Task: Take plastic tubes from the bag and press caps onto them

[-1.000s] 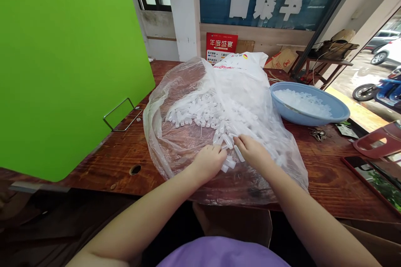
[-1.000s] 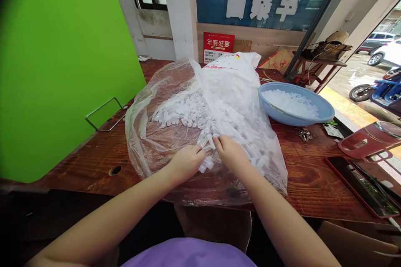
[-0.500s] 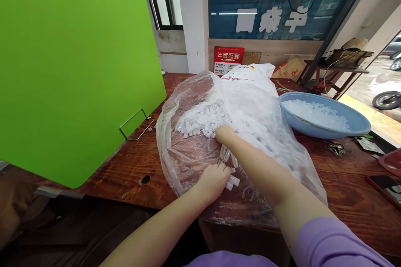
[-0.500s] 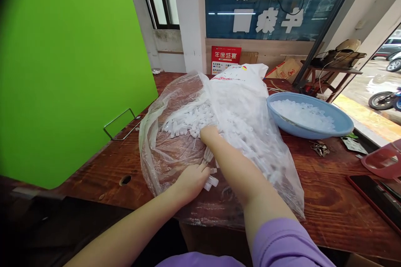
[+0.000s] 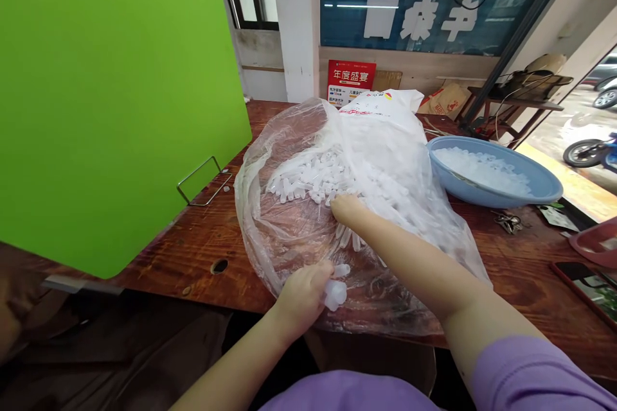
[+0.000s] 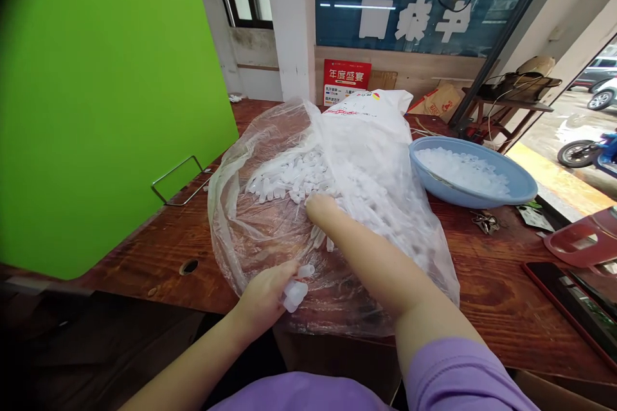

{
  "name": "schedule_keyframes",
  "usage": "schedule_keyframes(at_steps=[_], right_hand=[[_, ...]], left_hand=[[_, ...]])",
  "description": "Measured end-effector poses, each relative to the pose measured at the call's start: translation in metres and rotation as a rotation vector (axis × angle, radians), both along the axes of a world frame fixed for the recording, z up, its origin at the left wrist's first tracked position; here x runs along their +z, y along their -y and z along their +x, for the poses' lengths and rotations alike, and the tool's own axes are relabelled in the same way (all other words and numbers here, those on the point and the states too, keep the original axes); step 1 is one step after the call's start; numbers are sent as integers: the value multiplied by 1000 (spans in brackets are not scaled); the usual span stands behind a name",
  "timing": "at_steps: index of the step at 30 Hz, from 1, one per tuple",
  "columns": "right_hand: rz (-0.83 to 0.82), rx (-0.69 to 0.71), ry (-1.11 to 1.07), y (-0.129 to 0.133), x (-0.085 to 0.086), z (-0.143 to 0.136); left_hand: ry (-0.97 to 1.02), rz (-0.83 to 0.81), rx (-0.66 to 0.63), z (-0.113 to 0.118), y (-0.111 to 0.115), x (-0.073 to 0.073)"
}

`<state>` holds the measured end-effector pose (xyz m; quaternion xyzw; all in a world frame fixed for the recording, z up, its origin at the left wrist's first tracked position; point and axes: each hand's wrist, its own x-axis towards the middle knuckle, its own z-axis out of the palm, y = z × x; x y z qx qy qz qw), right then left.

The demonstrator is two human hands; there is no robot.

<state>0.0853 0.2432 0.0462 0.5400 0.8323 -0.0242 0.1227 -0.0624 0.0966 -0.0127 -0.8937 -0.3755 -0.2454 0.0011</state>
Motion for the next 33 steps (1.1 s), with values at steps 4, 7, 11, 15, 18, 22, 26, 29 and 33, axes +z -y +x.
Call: schedule_keyframes(at_steps=[4,7,11,15,18,22,26,29,33], right_hand=[[-78,-49,-15,4,5,0],[-119,-65,-52,4,6,0],[-125,-90,-154,3,5,5],[-80,-153,-350,11,8,8],[-80,-182,-546,32,15,8],[-138,-169,-769,77,23,16],[-176,-87,-1025,119,25,33],[-175,-1,-1042,136,23,44],[-167,176,-1063,143,18,59]], left_hand=[[61,-38,-38,0,1,0],[181,-239,-8,1,0,4],[439,-476,29,2,-1,10],[692,-722,128,4,1,18],[809,-863,180,4,2,26],[885,-979,139,2,0,31],[915,-1066,60,0,-1,31],[841,-1118,4,0,0,34],[796,-1163,-26,0,2,41]])
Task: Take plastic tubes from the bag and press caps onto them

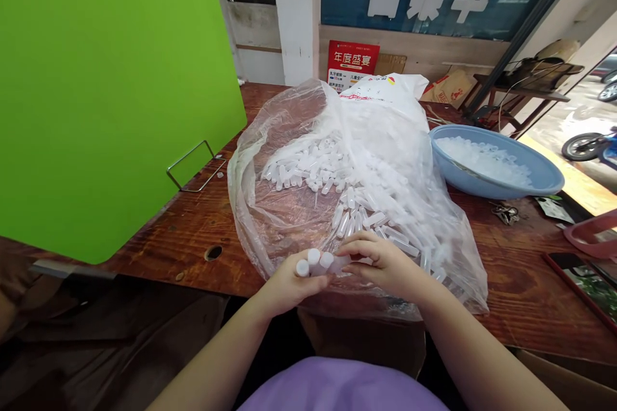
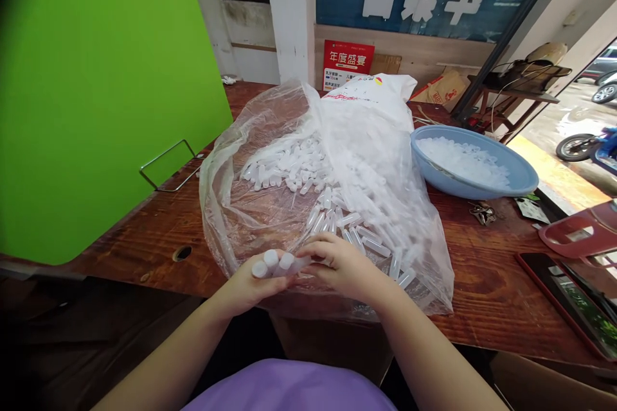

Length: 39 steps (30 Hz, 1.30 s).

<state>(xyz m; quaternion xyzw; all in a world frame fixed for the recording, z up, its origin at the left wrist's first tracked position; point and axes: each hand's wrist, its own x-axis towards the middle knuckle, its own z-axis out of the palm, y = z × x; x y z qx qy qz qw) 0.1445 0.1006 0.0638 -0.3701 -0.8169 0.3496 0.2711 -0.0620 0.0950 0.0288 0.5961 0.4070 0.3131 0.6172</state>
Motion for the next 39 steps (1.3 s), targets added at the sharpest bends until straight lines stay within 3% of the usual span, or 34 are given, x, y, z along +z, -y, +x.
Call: schedule_keyframes(at_steps=[6,12,14,19,24,28,30,32,34,37,39], right_hand=[[53,119,-69,6,-13,14],[-146,-254,242,13,-20,0],[-176,-312,260,16,-19,-1],[-86,-143,136,22,-15,1],[-203,-275,280,28,-19,-2],[-111,-152,123,35,-22,-1],[-119,-160,101,39,-24,-2],[-231,-270,39,41,-28,-5],[-445,-368,-94,44,-34,-9],[-737,-403,-317,47,-43,-14],[-825,-406,-399,50,-45,-15]], left_hand=[[77,-142,-146,0,-3,4],[-30,-52,-102,7,-5,6],[-51,-33,-80,8,-6,7],[-17,-73,-130,7,-8,8],[-92,-33,-70,9,-3,11],[-107,-31,-88,10,1,13],[-162,6,-69,12,4,13],[-246,82,-25,15,9,12],[-328,180,10,18,14,8],[-404,327,-18,20,22,0],[-442,406,-61,19,27,-2]])
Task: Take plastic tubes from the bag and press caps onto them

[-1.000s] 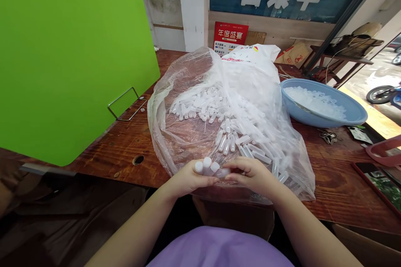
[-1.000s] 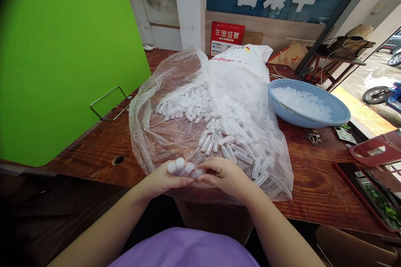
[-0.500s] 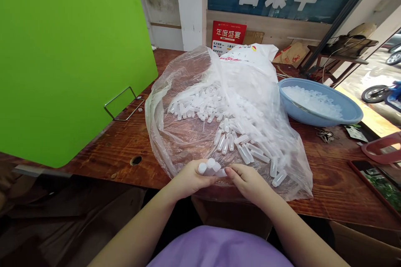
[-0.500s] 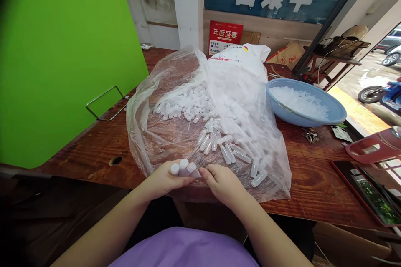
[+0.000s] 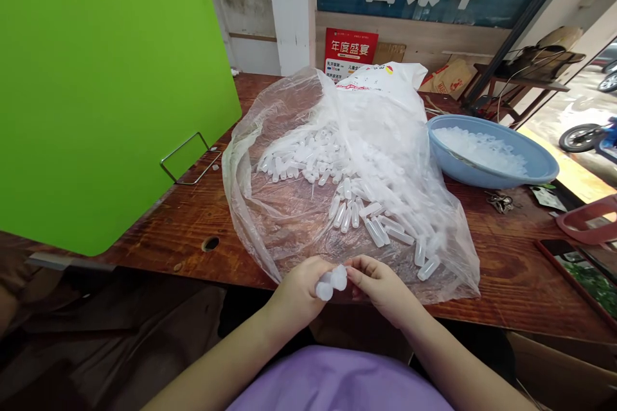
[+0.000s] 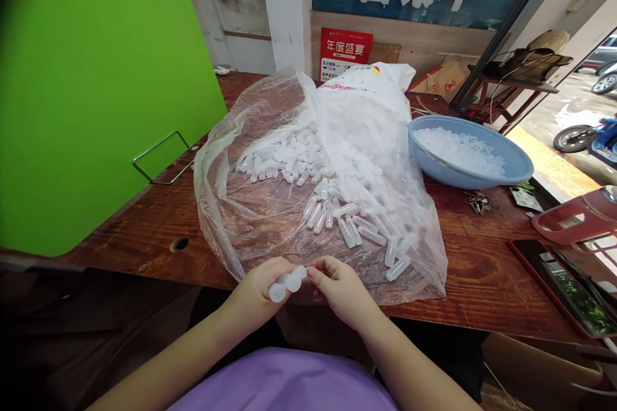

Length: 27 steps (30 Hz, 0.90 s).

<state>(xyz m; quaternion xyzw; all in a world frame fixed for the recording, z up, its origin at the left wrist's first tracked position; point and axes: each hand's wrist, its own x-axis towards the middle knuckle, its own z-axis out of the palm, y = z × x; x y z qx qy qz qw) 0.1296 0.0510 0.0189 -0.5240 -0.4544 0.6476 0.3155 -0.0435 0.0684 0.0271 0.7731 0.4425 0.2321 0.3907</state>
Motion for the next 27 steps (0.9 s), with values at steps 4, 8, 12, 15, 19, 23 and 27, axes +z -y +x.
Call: schedule_keyframes(at_steps=[4,8,12,15,19,23,27], right_hand=[[97,111,61,0,9,4],[603,330,862,-25,27,15],[830,517,1295,-64,35,17],[901,665,1297,-83,34,10],[941,762,1325,-92,26,1],[956,779,1329,-92,20,4],[960,743,1297,-87,27,13]], left_hand=[[-22,-30,-6,-10,9,10],[-15,-509,-152,-25,19,14],[101,-973,-204,-28,29,-19],[158,-1112,-115,-12,35,-56],[234,-1188,-56,20,38,-89],[279,-1210,-58,40,32,-97],[268,-1113,-65,33,28,-84]])
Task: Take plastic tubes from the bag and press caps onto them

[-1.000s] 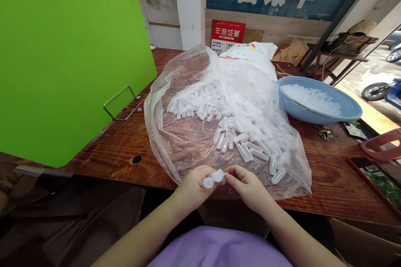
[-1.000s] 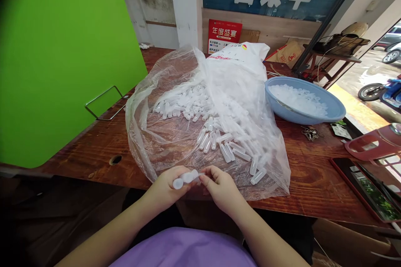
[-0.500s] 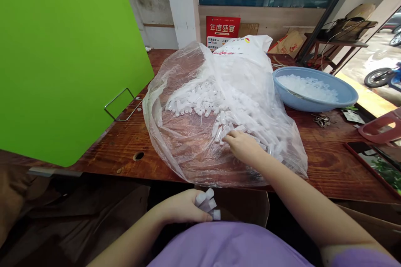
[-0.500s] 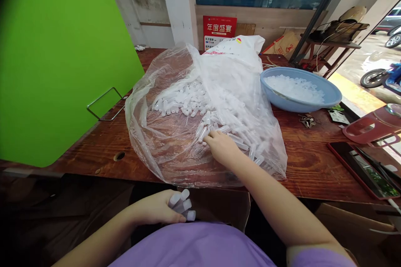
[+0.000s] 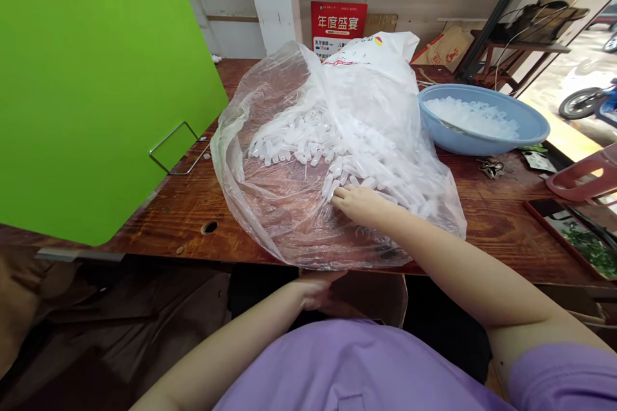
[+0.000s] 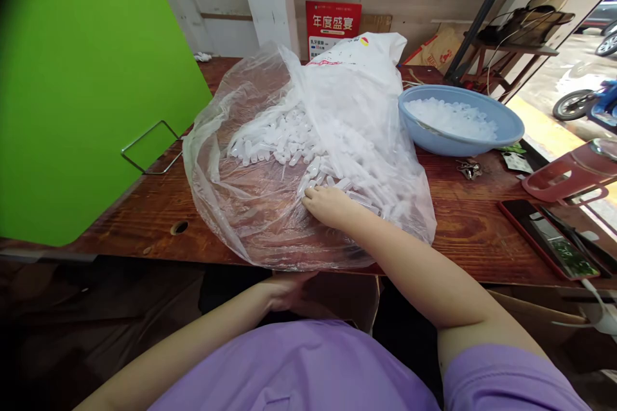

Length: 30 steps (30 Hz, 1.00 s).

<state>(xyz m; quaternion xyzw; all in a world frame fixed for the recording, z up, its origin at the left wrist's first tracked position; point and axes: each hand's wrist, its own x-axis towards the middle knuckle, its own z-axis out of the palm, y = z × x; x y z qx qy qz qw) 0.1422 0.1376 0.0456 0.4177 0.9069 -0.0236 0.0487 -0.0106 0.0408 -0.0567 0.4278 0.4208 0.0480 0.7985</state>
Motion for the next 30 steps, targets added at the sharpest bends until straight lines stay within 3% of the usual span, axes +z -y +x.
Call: schedule_keyframes(at_steps=[3,5,6,7,10,11,13,15,17,20,25,30], right_hand=[[35,-63,-103,14,12,9],[20,-158,-368,27,17,13],[-21,-218,-552,34,18,13],[-90,-279,-747,41,18,12],[-411,-407,-1127,57,11,0],[-509,-418,-1186,60,8,-7],[-593,-390,-1213,60,6,-19],[-522,-321,-1105,53,10,-28],[-393,-263,-843,35,19,-34],[-217,-317,-484,-10,29,-42],[-62,-444,-294,-93,15,-69],[-15,-474,-201,-121,-8,-92]], left_hand=[[-29,127,-42,-25,-2,32],[-45,242,-111,-45,-5,63],[-64,379,-213,-53,-8,78],[-106,516,-233,-60,-10,92],[-265,976,15,-64,-22,117],[-289,1088,91,-61,-27,118],[-290,1174,114,-52,-38,110],[-286,1125,116,-44,-48,94],[-288,1062,206,-42,-56,77],[-266,1007,373,-46,-64,60],[-212,971,503,-55,-69,55],[-142,935,532,-57,-65,56]])
